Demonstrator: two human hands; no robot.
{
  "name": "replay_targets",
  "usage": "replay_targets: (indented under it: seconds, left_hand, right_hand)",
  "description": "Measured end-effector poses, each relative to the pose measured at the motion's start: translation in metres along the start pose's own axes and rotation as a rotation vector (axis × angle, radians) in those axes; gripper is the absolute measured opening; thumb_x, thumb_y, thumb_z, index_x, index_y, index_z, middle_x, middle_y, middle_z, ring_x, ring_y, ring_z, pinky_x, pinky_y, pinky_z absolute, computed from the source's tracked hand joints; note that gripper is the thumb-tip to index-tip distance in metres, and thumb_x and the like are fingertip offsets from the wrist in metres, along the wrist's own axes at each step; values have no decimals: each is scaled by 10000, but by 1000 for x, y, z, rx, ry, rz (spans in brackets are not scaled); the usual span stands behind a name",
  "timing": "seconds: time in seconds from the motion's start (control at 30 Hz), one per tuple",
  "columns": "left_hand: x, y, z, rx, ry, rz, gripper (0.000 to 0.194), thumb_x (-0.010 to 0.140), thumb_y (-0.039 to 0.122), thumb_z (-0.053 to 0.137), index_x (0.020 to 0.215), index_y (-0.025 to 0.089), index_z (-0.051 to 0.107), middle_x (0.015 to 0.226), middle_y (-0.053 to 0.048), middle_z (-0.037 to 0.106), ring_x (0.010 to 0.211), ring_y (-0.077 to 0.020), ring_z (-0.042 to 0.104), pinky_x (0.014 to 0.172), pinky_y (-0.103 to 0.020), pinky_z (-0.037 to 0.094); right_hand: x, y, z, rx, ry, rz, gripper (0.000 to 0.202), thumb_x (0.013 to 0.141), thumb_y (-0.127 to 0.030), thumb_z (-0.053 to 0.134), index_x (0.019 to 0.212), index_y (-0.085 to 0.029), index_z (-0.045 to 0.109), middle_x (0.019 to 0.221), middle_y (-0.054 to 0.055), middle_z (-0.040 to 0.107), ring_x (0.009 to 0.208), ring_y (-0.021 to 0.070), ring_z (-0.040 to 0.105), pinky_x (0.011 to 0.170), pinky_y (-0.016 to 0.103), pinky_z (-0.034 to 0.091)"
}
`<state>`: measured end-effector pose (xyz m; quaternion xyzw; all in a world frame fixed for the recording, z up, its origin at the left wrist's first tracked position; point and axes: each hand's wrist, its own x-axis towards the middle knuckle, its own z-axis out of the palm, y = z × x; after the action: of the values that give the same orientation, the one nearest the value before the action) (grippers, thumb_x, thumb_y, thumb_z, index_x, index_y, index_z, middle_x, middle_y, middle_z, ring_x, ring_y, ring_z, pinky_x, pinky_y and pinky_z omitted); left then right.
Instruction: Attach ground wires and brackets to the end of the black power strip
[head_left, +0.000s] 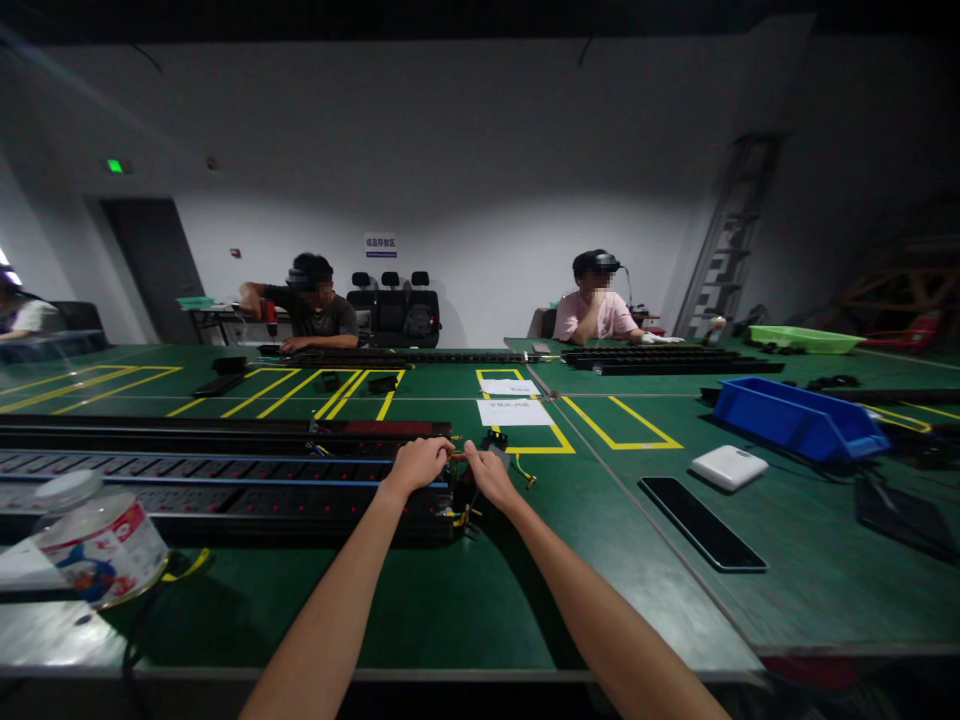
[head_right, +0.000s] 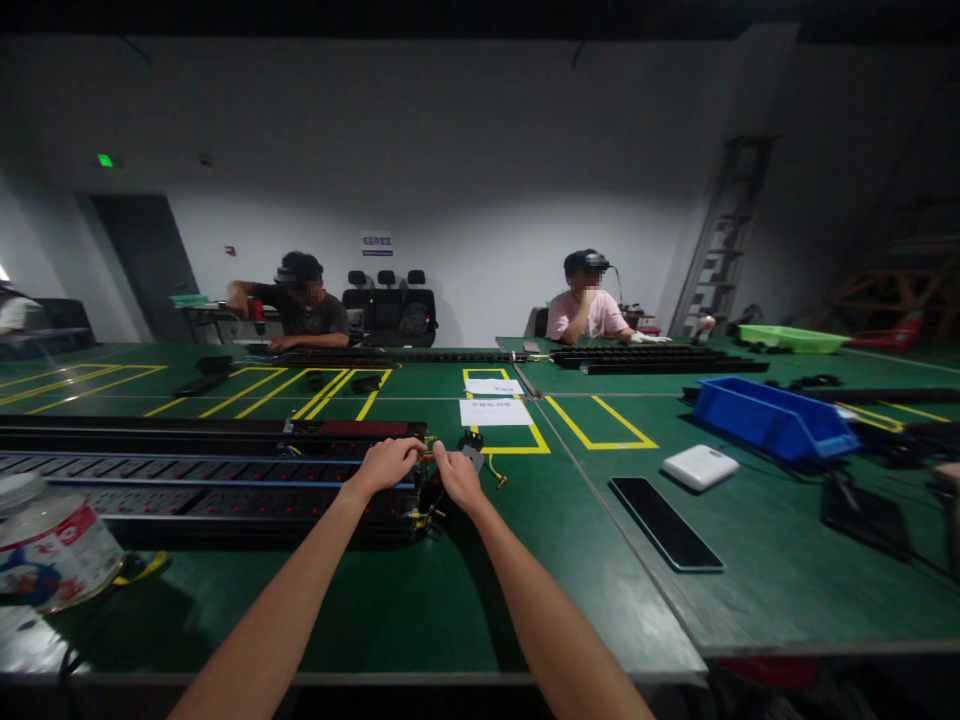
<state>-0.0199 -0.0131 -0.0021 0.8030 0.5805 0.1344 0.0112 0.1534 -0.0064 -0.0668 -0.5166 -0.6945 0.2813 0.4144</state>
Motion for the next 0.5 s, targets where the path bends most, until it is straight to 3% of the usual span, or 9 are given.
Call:
replay_targets:
  seconds: [0.5]
  left_hand:
    - [1, -3, 4, 12, 21, 16, 371, 947, 351, 408, 1193, 380, 684, 1163, -3, 733, 1055, -259, 680, 937, -404, 509]
  right_hand:
    - [0, -1, -1, 0, 17, -21, 861, 967, -723, 188, 1027, -119, 798, 625, 82, 658, 643, 199, 625, 636, 257, 402]
